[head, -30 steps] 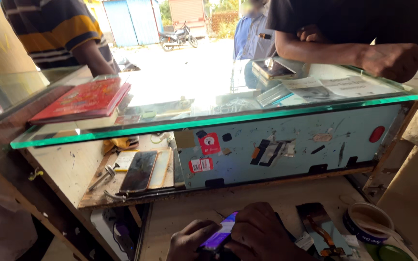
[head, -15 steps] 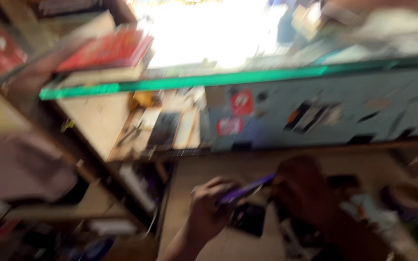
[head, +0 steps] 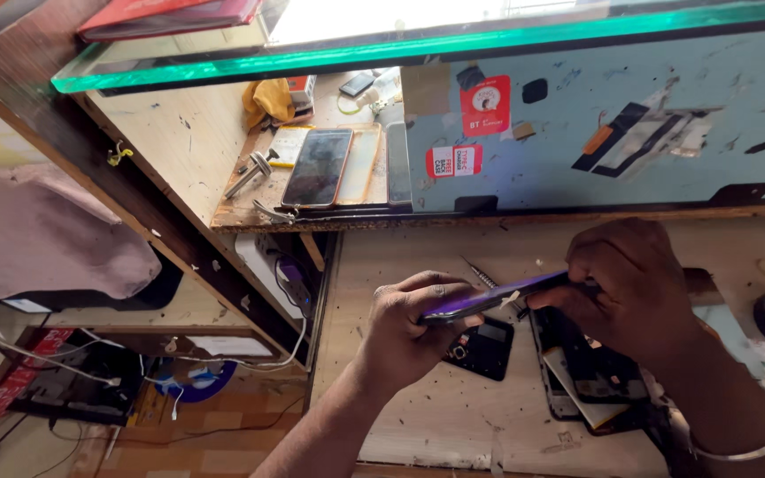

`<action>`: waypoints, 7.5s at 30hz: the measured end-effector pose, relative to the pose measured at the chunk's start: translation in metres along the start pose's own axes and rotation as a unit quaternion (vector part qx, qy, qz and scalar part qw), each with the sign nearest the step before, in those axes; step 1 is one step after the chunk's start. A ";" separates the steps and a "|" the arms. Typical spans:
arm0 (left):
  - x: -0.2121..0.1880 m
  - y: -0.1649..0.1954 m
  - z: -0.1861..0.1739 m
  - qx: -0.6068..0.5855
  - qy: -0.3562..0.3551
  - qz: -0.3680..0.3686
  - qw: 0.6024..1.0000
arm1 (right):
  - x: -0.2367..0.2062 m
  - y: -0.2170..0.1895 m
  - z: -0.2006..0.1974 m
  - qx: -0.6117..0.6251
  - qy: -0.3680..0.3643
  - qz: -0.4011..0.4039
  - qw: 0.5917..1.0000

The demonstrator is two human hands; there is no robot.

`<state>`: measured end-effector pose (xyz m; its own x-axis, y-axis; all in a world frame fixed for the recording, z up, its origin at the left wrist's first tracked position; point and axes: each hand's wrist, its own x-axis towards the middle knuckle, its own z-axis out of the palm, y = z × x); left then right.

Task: The person uses a screwdriver to unscrew and open the back of a smartphone at a repair counter, removes the back cover and works on the internal components, then reassembles the phone and presses the screen into place while customers stand at the counter.

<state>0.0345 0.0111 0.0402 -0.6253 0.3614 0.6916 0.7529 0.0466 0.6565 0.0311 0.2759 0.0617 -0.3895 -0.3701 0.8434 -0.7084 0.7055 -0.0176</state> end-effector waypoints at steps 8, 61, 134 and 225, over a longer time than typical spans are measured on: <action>0.008 0.005 -0.002 0.006 0.017 -0.054 0.998 | -0.011 0.008 0.003 0.102 -0.037 0.170 0.979; -0.011 -0.065 0.039 -0.143 -0.086 -0.311 0.936 | -0.034 0.018 0.041 0.548 0.072 0.471 0.688; -0.013 -0.097 0.020 -0.482 0.203 -0.273 0.807 | -0.034 -0.015 0.069 0.524 -0.047 0.507 0.682; -0.002 -0.062 0.005 -0.443 0.096 -0.186 0.872 | -0.015 -0.050 0.000 0.278 0.113 0.074 0.951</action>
<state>-0.0101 0.0115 -0.0039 -0.8788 0.3086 0.3640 0.0903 -0.6415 0.7618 0.0724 0.2460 0.0496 -0.4174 -0.1077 0.9023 -0.8816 0.2888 -0.3733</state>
